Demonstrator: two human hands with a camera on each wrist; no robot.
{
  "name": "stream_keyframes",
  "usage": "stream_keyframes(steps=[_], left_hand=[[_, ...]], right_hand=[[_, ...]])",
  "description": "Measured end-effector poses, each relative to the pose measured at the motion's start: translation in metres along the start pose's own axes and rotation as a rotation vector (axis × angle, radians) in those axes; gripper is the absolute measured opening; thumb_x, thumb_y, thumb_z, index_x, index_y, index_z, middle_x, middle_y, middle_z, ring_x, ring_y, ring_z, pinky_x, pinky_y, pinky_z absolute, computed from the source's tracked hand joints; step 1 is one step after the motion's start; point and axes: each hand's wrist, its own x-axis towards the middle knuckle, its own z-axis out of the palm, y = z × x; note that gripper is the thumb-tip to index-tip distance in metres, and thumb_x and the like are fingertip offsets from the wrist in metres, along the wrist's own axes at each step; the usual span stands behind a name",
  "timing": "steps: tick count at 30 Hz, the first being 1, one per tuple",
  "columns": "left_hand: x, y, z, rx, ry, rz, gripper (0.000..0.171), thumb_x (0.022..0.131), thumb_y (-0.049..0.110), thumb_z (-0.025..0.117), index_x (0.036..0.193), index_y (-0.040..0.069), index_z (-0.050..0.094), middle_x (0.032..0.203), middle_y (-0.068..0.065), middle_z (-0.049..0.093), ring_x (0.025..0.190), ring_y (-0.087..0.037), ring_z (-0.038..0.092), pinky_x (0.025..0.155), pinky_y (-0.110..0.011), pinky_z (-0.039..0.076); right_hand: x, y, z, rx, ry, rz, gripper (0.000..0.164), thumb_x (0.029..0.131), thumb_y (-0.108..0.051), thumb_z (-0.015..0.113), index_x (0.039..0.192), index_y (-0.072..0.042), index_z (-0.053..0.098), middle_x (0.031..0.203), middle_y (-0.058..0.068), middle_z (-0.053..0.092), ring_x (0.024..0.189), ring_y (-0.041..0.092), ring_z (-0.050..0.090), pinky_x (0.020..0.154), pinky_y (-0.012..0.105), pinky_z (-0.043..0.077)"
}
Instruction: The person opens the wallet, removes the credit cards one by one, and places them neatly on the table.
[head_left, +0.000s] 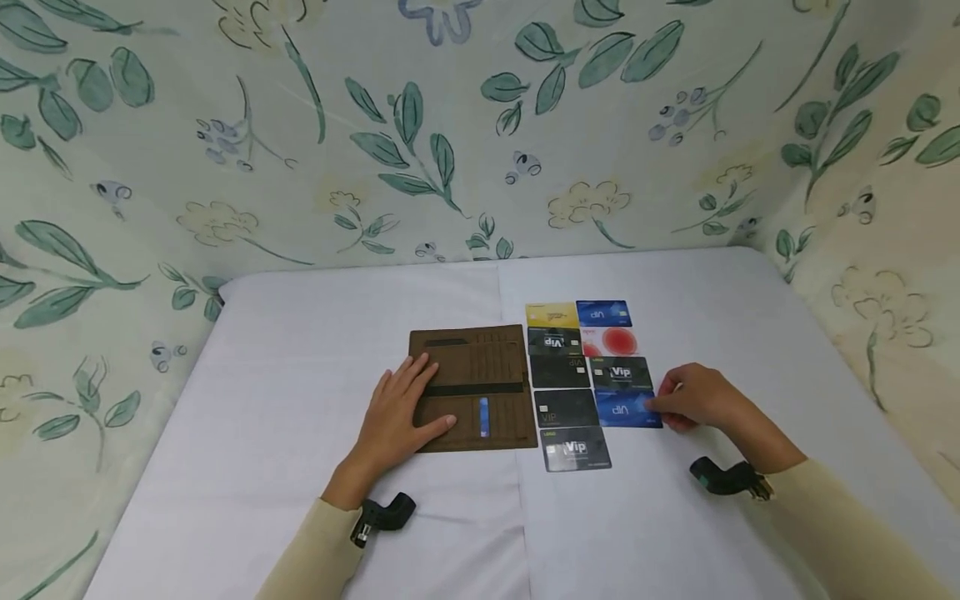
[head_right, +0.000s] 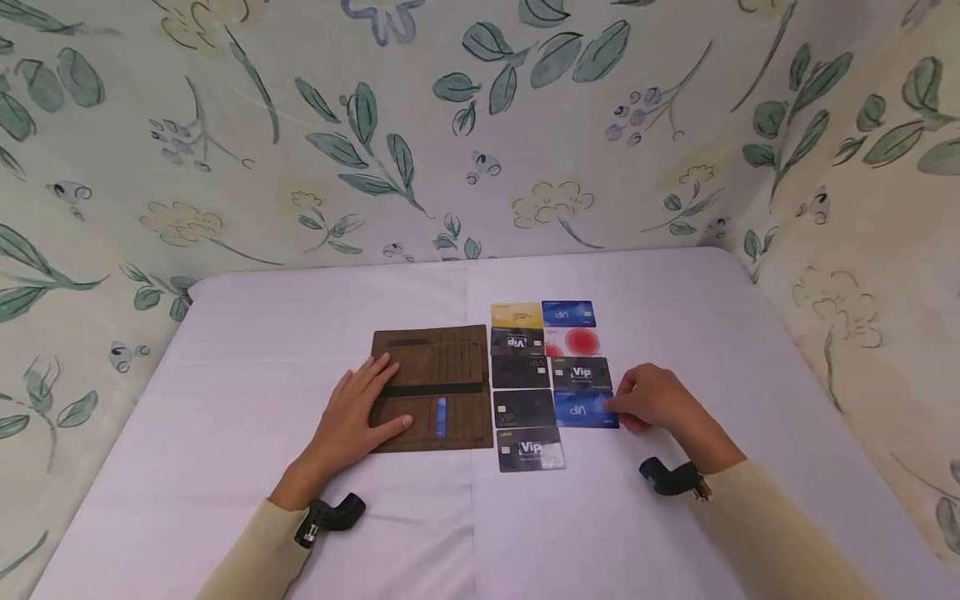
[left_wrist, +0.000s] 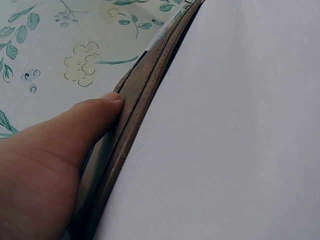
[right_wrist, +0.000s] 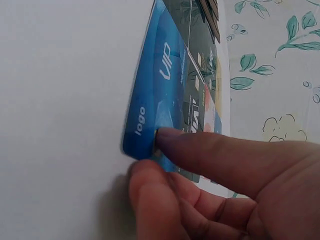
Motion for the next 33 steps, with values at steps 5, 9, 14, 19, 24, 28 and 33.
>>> stream_keyframes(steps=[5, 9, 14, 19, 24, 28, 33], left_hand=[[-0.001, -0.002, -0.001, 0.013, -0.016, -0.001, 0.085, 0.085, 0.062, 0.060, 0.151, 0.015, 0.036, 0.158, -0.004, 0.027, 0.146, -0.026, 0.018, 0.117, -0.049, 0.009], [-0.002, -0.002, 0.000, 0.002, -0.021, 0.000, 0.085, 0.085, 0.063, 0.060, 0.151, 0.015, 0.035, 0.158, -0.004, 0.027, 0.146, -0.026, 0.018, 0.117, -0.049, 0.009], [-0.003, -0.001, 0.000, 0.001, -0.029, -0.012, 0.085, 0.085, 0.062, 0.060, 0.151, 0.015, 0.035, 0.158, -0.004, 0.026, 0.146, -0.026, 0.018, 0.117, -0.049, 0.008], [-0.001, -0.002, 0.000, 0.015, -0.017, -0.004, 0.085, 0.085, 0.064, 0.059, 0.151, 0.016, 0.034, 0.158, -0.003, 0.026, 0.146, -0.025, 0.017, 0.117, -0.048, 0.008], [0.003, 0.000, 0.001, 0.014, -0.021, -0.003, 0.086, 0.085, 0.064, 0.059, 0.151, 0.016, 0.034, 0.158, -0.003, 0.025, 0.147, -0.024, 0.017, 0.117, -0.048, 0.008], [0.002, 0.001, 0.001, 0.015, -0.027, -0.002, 0.085, 0.085, 0.063, 0.060, 0.151, 0.016, 0.034, 0.158, -0.003, 0.025, 0.147, -0.024, 0.017, 0.117, -0.049, 0.009], [0.000, 0.000, -0.002, 0.015, -0.018, -0.008, 0.085, 0.084, 0.062, 0.061, 0.151, 0.015, 0.036, 0.158, -0.005, 0.027, 0.146, -0.026, 0.018, 0.117, -0.051, 0.010]], right_hand=[[0.002, 0.004, 0.004, 0.016, -0.006, 0.009, 0.036, 0.084, -0.030, 0.075, 0.090, 0.002, 0.058, 0.064, 0.006, 0.060, 0.055, 0.018, 0.057, 0.055, 0.028, 0.052], [0.003, 0.008, 0.004, 0.035, -0.019, -0.007, 0.035, 0.084, -0.029, 0.074, 0.089, 0.002, 0.057, 0.065, 0.006, 0.059, 0.056, 0.018, 0.056, 0.055, 0.028, 0.051], [0.004, 0.011, 0.005, 0.060, -0.043, -0.019, 0.037, 0.085, -0.031, 0.073, 0.090, 0.002, 0.057, 0.066, 0.007, 0.059, 0.057, 0.018, 0.057, 0.056, 0.029, 0.052], [0.002, 0.008, 0.000, 0.076, -0.046, -0.013, 0.041, 0.087, -0.036, 0.070, 0.092, 0.002, 0.058, 0.067, 0.007, 0.060, 0.058, 0.019, 0.057, 0.058, 0.030, 0.053], [-0.003, 0.004, -0.003, 0.105, -0.029, -0.021, 0.042, 0.089, -0.038, 0.067, 0.092, 0.003, 0.058, 0.067, 0.008, 0.060, 0.058, 0.020, 0.058, 0.058, 0.031, 0.054], [-0.006, -0.002, 0.002, 0.169, -0.008, -0.042, 0.039, 0.091, -0.036, 0.065, 0.094, 0.003, 0.059, 0.068, 0.008, 0.060, 0.060, 0.021, 0.059, 0.060, 0.031, 0.055], [-0.010, -0.017, 0.010, 0.248, 0.008, -0.101, 0.037, 0.094, -0.033, 0.062, 0.097, 0.004, 0.060, 0.072, 0.008, 0.062, 0.063, 0.020, 0.060, 0.061, 0.031, 0.056]])
